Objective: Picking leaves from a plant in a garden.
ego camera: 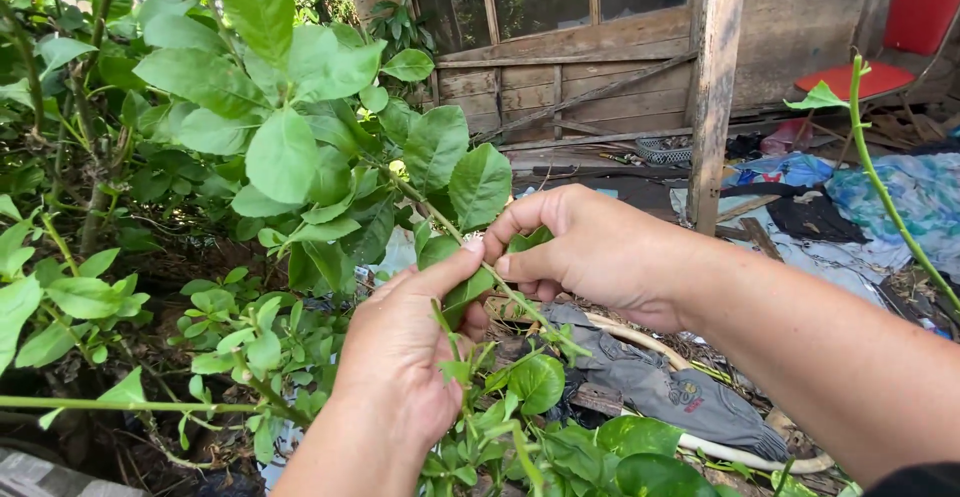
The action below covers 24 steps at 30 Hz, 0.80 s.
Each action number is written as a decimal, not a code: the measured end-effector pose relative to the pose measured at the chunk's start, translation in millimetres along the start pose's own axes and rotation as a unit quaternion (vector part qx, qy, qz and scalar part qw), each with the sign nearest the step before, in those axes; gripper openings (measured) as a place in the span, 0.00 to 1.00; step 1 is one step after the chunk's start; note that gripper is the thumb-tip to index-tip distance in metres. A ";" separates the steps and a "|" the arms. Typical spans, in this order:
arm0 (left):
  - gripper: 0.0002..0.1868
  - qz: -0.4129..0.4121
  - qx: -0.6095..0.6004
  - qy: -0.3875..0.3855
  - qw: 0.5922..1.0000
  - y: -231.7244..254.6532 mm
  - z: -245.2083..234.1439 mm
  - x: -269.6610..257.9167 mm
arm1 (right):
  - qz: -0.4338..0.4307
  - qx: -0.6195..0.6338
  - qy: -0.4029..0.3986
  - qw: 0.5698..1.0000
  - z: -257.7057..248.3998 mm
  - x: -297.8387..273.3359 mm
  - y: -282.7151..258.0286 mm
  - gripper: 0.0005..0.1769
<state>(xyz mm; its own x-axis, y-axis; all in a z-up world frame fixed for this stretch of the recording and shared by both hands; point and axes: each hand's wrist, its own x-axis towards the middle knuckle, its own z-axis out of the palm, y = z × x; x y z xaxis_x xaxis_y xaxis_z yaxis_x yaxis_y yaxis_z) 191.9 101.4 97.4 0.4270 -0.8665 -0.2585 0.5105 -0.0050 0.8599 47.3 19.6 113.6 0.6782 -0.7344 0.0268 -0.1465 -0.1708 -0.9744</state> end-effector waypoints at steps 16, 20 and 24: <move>0.13 -0.012 0.001 -0.013 1.000 -0.7 1.3 -6.2 | -0.025 0.253 0.028 0.967 -1.7 -4.0 -12.8 0.03; 0.11 -0.015 -0.004 -0.038 0.999 -1.8 3.0 -4.5 | -0.028 0.222 0.046 0.974 7.7 9.7 1.7 0.05; 0.11 -0.056 -0.045 -0.063 0.995 -7.7 -3.5 6.3 | -0.012 0.225 0.065 0.972 7.5 15.7 4.7 0.06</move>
<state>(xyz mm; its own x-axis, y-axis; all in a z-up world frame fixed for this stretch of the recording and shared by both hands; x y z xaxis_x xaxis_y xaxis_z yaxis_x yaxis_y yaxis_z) 193.2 97.7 87.6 0.2695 -0.9189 -0.2879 0.6160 -0.0653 0.7850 62.7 12.2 107.8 0.5762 -0.8157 0.0503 0.2184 0.0943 -0.9713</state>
